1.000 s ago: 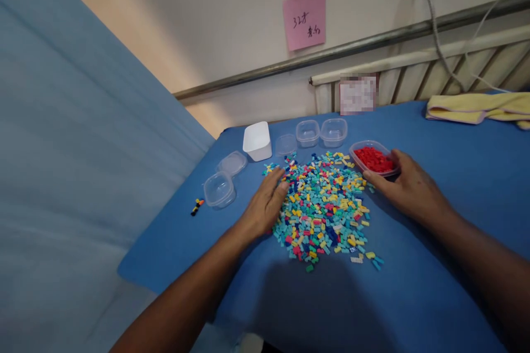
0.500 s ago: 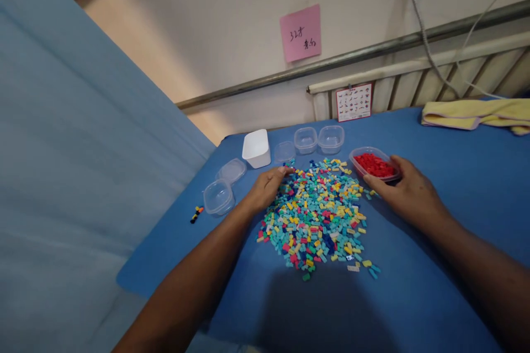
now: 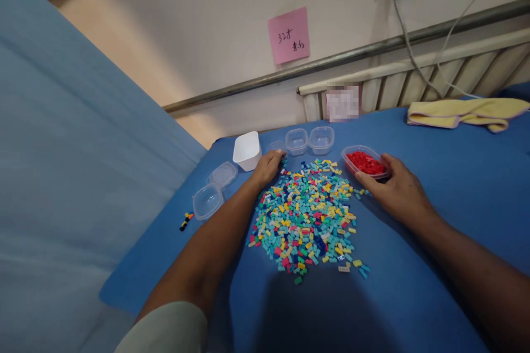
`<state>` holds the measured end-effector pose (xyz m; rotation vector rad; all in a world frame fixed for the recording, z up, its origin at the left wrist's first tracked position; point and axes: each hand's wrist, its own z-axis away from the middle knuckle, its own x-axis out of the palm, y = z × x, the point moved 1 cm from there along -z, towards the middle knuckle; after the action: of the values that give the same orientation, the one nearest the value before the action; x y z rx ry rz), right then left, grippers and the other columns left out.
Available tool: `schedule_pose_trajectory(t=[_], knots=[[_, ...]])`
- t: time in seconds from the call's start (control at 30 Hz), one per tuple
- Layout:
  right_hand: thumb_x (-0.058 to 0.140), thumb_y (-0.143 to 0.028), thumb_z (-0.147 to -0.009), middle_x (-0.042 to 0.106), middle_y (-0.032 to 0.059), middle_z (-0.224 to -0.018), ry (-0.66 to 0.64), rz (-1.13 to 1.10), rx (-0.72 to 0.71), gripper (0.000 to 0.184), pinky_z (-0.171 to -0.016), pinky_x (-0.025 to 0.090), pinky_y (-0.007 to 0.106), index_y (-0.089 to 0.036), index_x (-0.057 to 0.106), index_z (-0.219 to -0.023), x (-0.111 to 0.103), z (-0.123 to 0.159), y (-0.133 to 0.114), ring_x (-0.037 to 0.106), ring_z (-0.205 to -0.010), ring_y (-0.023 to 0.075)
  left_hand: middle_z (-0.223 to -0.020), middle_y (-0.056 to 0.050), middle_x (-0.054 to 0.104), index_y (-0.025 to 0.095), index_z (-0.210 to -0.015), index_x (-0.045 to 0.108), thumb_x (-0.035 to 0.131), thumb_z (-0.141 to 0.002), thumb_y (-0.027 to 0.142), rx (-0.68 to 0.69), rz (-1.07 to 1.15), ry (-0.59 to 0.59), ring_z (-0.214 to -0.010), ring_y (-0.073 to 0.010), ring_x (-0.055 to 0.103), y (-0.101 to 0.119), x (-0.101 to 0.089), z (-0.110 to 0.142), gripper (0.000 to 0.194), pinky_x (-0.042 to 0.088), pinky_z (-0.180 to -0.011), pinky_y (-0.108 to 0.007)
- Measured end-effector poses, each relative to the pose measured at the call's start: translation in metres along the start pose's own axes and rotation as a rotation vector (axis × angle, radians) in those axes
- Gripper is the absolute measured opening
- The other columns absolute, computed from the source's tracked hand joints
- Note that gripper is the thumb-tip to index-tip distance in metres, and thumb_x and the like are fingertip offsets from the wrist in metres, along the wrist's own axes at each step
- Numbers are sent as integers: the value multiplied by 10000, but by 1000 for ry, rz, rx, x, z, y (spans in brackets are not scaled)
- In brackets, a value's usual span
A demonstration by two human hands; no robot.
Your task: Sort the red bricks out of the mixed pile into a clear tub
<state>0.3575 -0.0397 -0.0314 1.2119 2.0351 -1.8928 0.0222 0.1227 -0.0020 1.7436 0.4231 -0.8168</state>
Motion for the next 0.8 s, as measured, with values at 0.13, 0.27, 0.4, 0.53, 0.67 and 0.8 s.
schedule_pose_trajectory(t=[0.13,0.27,0.4,0.53,0.67,0.8], knots=[[711,-752,-864,653,297,-1560,-7,1,1,981,-1200,486,648,-79,599,-1569,0,-1,0,651,-1399,488,-1382,-184,764,125,-1214,812,395,-1015,758,-3,10,-34,-1358,-341,663,3,2,-3,784,435,-1287,-481],[712,-743,-872,673,272,-1541,-6,-6,-16,942,-1189,508,619,-112,604,-1563,1,-1,1,665,-1385,466,-1359,-132,799,165,-1196,842,414,-1017,783,11,64,-132,-1334,-346,698,19,-3,19,773,461,-1278,-489],[707,-734,-874,697,263,-1501,6,-4,-36,912,-1165,526,576,-124,611,-1545,1,-1,2,677,-1369,444,-1265,-107,835,199,-1155,875,432,-1045,794,-14,181,-276,-1247,-347,752,40,-12,43,749,523,-1217,-483],[711,-722,-873,670,281,-1539,6,-26,-31,919,-1182,505,591,-106,608,-1547,2,0,1,662,-1388,448,-1338,-142,808,156,-1241,850,420,-1062,796,37,146,-245,-1322,-370,717,55,-4,35,791,493,-1252,-513],[728,-718,-840,673,290,-1537,51,-61,3,962,-1202,487,590,-70,612,-1542,2,-1,-1,654,-1402,451,-1579,-109,680,175,-1396,786,394,-1039,846,151,4,-359,-1527,-360,574,63,26,6,856,344,-1372,-496],[732,-743,-818,665,296,-1547,57,-97,32,1025,-1210,485,565,-35,608,-1548,4,-3,-1,645,-1416,448,-1624,-133,638,143,-1439,756,414,-976,922,161,-5,-435,-1526,-359,574,68,38,-5,968,359,-1362,-476]])
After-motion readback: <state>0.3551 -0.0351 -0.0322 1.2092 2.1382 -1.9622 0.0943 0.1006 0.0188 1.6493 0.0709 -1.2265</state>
